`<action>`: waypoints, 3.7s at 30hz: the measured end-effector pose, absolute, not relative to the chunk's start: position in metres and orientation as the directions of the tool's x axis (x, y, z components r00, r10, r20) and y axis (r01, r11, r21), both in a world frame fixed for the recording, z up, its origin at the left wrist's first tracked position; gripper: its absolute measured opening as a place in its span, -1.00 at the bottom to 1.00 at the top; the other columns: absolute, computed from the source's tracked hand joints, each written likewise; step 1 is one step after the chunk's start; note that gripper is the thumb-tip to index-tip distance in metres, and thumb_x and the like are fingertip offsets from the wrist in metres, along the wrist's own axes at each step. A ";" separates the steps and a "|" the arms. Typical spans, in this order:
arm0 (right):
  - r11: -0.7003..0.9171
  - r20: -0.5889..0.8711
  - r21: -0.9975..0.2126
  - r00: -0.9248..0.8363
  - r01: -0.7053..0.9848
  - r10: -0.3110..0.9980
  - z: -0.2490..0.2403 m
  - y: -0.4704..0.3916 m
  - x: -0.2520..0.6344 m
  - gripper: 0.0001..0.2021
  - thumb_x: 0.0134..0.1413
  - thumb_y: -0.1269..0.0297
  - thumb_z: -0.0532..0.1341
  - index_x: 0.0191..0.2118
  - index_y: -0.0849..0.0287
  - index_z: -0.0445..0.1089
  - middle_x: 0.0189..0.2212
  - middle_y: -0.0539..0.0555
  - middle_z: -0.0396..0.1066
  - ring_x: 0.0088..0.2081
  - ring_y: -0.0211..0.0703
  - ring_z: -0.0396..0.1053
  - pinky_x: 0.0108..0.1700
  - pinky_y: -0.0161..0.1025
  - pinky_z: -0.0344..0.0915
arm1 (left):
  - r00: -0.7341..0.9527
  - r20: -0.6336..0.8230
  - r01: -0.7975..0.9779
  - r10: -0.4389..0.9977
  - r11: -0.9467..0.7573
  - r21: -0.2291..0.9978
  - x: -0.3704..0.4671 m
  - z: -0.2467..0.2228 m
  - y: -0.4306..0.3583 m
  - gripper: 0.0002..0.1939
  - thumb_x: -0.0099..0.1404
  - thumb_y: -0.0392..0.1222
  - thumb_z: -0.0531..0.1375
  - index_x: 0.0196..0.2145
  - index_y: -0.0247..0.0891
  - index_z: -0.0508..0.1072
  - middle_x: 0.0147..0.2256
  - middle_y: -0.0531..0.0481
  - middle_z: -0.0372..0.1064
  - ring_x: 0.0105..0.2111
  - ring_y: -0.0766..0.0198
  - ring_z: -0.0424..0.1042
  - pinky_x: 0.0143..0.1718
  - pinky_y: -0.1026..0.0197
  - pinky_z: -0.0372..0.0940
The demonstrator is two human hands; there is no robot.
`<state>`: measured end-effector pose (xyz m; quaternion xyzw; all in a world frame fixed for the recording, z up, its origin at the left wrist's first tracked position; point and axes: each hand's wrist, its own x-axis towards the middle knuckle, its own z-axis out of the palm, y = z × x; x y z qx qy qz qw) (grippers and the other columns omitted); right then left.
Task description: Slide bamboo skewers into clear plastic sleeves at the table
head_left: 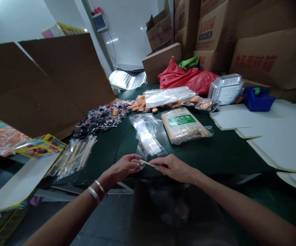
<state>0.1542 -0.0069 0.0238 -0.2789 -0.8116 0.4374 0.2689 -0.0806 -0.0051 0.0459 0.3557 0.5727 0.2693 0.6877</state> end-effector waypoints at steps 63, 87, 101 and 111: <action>0.349 0.431 -0.900 -0.643 -0.260 0.633 0.133 -0.012 0.044 -0.82 -0.03 0.24 0.28 -0.30 0.23 0.42 -0.47 -0.05 0.34 -0.45 -0.32 0.24 -0.39 -0.35 0.18 | 0.356 -0.341 0.743 0.870 -0.042 0.668 -0.140 0.261 -0.026 -0.79 0.07 -0.18 0.21 -0.29 -0.26 0.41 -0.46 0.10 0.28 -0.49 0.39 0.22 -0.45 0.33 0.15; 0.417 0.421 -0.907 -0.093 -0.059 0.902 0.106 -0.082 0.111 -0.83 0.01 0.36 0.16 -0.32 0.22 0.51 -0.54 -0.02 0.42 -0.47 -0.25 0.37 -0.40 -0.34 0.29 | 0.497 0.294 0.764 0.816 -0.573 0.297 -0.043 0.187 -0.076 -0.89 0.16 -0.21 0.20 -0.46 -0.25 0.52 -0.55 0.01 0.41 -0.54 0.33 0.29 -0.48 0.32 0.08; 0.502 0.520 -0.802 -0.033 0.325 0.853 0.131 -0.123 0.093 -0.87 0.01 0.37 0.15 -0.48 0.20 0.41 -0.57 -0.02 0.39 -0.49 -0.24 0.33 -0.39 -0.35 0.22 | 0.271 0.357 0.852 0.894 -0.396 0.343 -0.107 0.145 -0.090 -0.85 0.12 -0.34 0.07 -0.57 -0.24 0.31 -0.60 0.08 0.23 -0.57 0.34 0.16 -0.48 0.28 -0.05; 0.487 0.490 -0.847 -0.040 0.214 0.871 0.109 -0.121 0.060 -0.87 0.09 0.30 0.15 -0.39 0.19 0.40 -0.51 0.00 0.39 -0.46 -0.24 0.31 -0.39 -0.36 0.25 | 0.276 0.515 0.646 0.812 -0.553 0.526 -0.105 0.142 -0.138 -0.88 0.22 -0.15 0.18 -0.32 -0.19 0.49 -0.38 -0.04 0.40 -0.34 0.22 0.35 -0.30 0.27 0.19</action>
